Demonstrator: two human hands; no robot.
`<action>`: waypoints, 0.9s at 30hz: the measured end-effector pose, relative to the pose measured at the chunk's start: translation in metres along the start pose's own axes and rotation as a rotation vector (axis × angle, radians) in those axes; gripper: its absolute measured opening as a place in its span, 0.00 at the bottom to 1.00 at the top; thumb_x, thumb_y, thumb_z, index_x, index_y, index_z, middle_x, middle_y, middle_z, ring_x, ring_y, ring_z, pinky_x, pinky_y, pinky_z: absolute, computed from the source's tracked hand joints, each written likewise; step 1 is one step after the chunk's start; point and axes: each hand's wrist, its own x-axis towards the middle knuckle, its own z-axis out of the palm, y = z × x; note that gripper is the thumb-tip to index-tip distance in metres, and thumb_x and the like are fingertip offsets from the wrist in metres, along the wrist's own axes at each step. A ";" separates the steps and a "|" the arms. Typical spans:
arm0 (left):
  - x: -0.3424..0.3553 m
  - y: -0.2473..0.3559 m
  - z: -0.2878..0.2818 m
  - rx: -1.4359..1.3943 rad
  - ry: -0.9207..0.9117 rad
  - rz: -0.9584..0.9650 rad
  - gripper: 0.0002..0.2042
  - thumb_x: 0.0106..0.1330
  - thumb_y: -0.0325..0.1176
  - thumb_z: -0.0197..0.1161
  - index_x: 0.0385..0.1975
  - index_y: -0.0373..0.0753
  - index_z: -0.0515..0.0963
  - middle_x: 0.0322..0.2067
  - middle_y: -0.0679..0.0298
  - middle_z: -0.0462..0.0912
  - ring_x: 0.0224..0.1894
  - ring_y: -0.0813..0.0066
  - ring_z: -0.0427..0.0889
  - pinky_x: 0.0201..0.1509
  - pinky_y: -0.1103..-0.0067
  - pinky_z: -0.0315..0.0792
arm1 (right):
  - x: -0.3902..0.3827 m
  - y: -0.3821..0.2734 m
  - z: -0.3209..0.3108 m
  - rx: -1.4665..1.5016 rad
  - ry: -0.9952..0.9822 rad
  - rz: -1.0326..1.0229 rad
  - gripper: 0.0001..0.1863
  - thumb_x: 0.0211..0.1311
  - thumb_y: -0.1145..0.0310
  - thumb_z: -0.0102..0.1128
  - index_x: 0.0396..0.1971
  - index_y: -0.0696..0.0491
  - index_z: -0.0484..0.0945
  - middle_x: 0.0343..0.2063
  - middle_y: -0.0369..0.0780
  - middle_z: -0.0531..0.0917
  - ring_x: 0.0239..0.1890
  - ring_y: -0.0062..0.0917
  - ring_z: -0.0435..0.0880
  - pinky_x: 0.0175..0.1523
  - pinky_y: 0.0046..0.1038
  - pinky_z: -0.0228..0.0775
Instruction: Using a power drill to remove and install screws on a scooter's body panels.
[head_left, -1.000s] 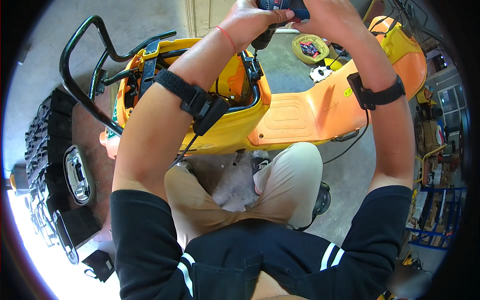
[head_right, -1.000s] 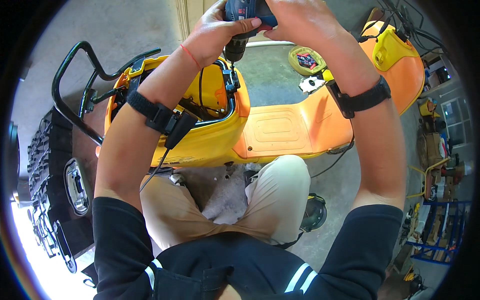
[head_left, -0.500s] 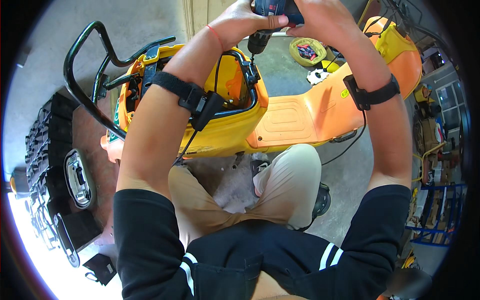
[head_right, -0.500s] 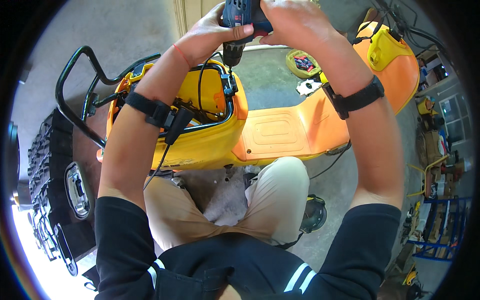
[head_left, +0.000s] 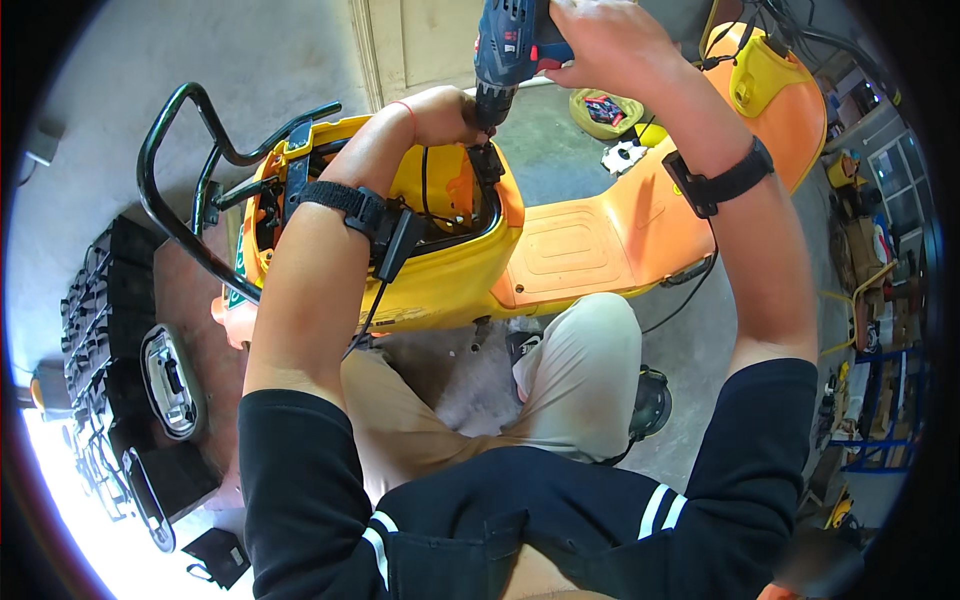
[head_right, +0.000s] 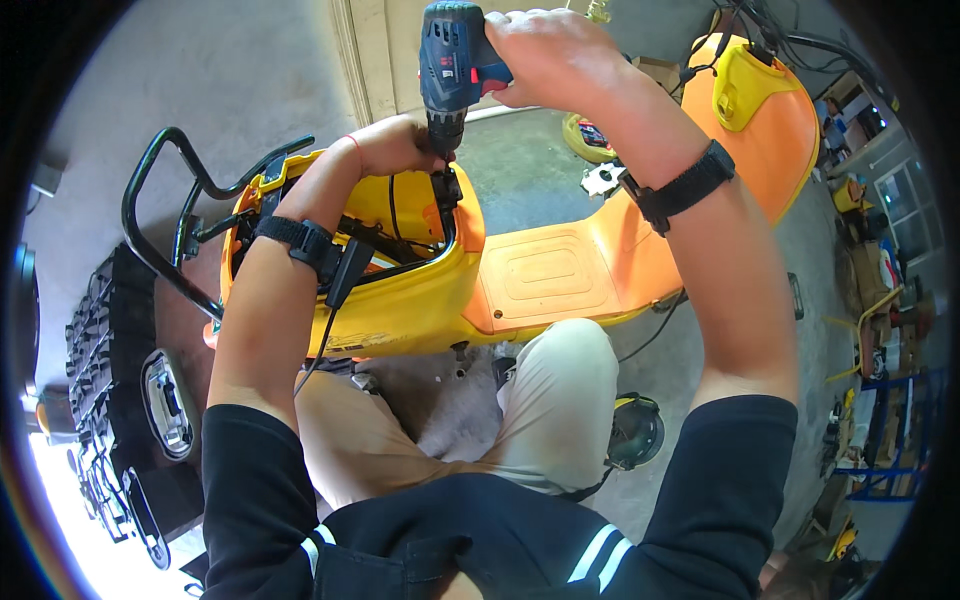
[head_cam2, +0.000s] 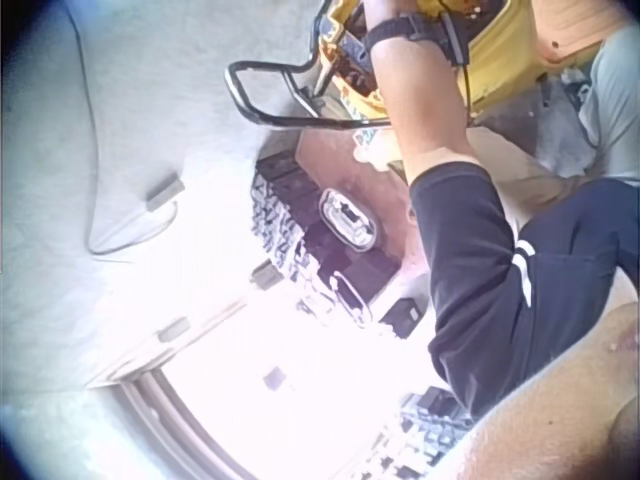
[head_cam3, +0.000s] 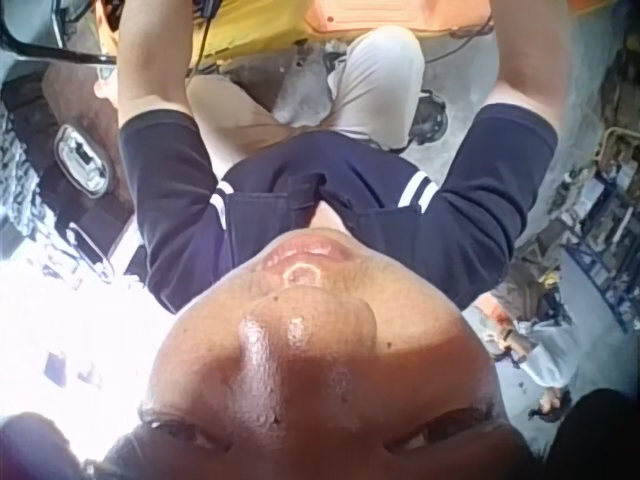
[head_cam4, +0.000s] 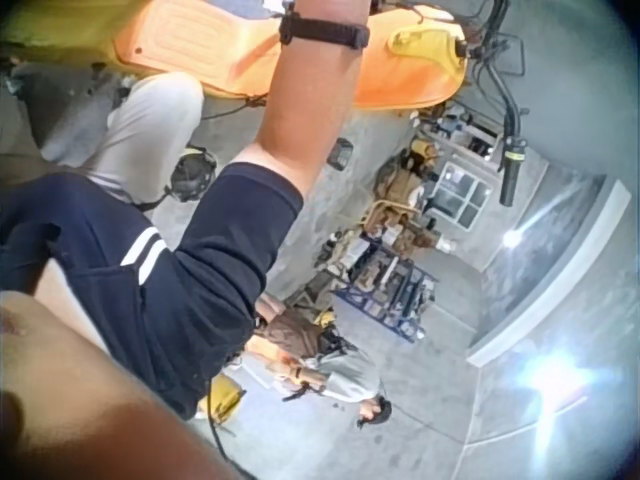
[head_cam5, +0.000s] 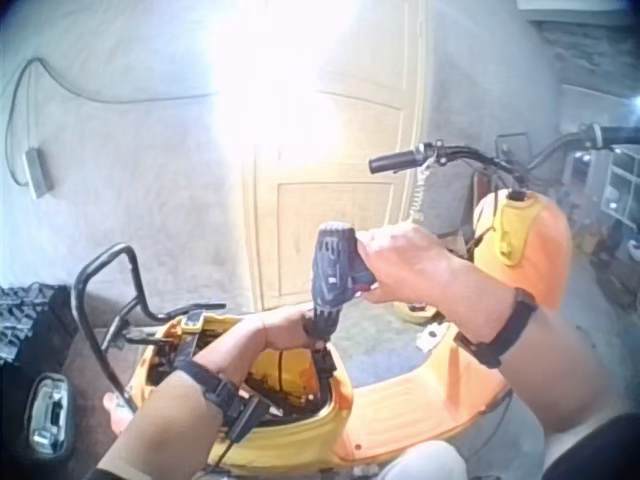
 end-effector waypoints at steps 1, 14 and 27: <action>0.001 -0.001 0.000 -0.071 -0.047 -0.050 0.15 0.64 0.38 0.71 0.49 0.44 0.87 0.39 0.62 0.90 0.43 0.70 0.86 0.53 0.74 0.77 | -0.001 0.001 0.003 -0.005 0.016 -0.004 0.27 0.46 0.54 0.78 0.39 0.59 0.80 0.35 0.49 0.86 0.40 0.42 0.88 0.46 0.39 0.81; 0.006 -0.004 0.006 -0.150 -0.005 -0.029 0.10 0.62 0.32 0.72 0.43 0.40 0.88 0.28 0.66 0.86 0.31 0.77 0.81 0.41 0.76 0.75 | 0.002 -0.004 -0.002 -0.041 0.007 0.011 0.27 0.45 0.53 0.78 0.38 0.59 0.80 0.32 0.49 0.86 0.37 0.41 0.89 0.44 0.38 0.81; 0.002 -0.007 0.003 -0.146 -0.069 -0.007 0.13 0.63 0.28 0.69 0.48 0.38 0.86 0.43 0.61 0.89 0.49 0.70 0.84 0.60 0.73 0.74 | 0.020 0.005 -0.010 0.145 -0.008 -0.056 0.22 0.46 0.60 0.77 0.37 0.57 0.80 0.33 0.49 0.87 0.39 0.45 0.88 0.44 0.40 0.80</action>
